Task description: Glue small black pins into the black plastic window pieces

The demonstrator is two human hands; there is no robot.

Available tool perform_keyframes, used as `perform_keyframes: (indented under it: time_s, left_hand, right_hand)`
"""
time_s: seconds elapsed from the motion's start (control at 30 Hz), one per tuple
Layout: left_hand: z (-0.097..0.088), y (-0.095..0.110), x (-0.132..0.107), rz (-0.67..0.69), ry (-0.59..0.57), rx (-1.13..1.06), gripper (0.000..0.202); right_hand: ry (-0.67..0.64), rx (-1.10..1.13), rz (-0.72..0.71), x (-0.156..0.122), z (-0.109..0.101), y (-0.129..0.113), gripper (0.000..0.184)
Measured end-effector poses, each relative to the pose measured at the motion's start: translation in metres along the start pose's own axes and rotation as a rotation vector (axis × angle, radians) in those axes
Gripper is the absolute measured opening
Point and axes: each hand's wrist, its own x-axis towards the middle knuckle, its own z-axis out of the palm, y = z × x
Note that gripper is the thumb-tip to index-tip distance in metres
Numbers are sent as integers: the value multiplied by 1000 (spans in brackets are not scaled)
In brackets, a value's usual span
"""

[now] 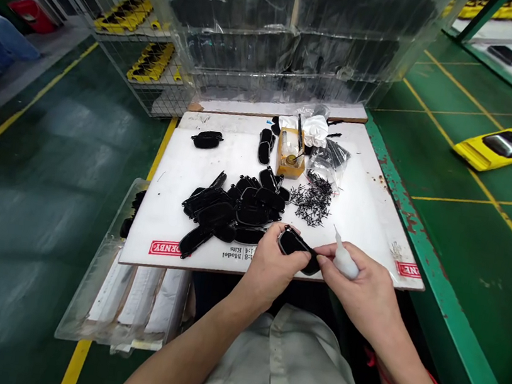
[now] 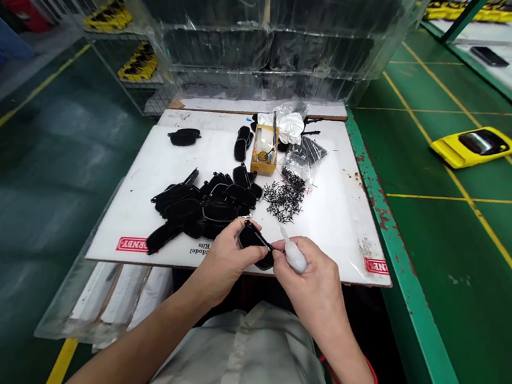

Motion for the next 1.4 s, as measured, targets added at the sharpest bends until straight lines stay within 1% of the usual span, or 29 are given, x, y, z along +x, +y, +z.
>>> perform_keyframes:
  time_s: [0.13,0.33,0.4,0.47,0.6,0.67,0.73,0.8,0.9,0.97,1.03,1.2,1.3,1.4]
  left_hand:
    - [2,4,-1,-12,10,10,29]
    - [2,6,-1,-35,-12,0,30]
    - [1,6,-1,-47,-15,6,30]
    - [1,7,-2,-46,-34,3,30]
    - [-1,10,-5,-34,-67,-8,30]
    - [-2,11,-5,-37,-67,9,30]
    - [-2,12,-4,-41,-64,29,31]
    - [-3,12,-3,-45,-71,28,31]
    - [-4,11,-1,-57,-91,4,31]
    - [-4,9,-1,-66,-100,-9,30]
    - [-5,7,-1,-65,-104,-7,29]
    - [-5,3,0,-24,-77,41,26]
    - [-4,0,2,-11,-55,48,24]
    - [-3,-5,4,-12,-31,28,24]
  right_hand:
    - [-7,21,34,-1,-2,-1,18]
    - [-27,89,83,-1,-3,3,17]
    - [-60,187,147,-1,-4,5,18]
    - [-103,359,237,1,-4,6,20]
    - [-243,701,386,5,-5,9,18]
    - [-304,779,415,7,-5,11,17]
    - [-316,800,419,7,-5,11,16]
    - [-303,762,405,7,-5,10,16]
    - [-290,642,332,7,-5,8,16]
    - [-280,558,278,7,-5,8,18]
    - [-260,485,254,8,-4,7,22]
    - [-199,320,238,10,-6,-1,27]
    - [-152,211,180,11,-5,-4,25]
    - [-127,130,98,11,-2,-2,21]
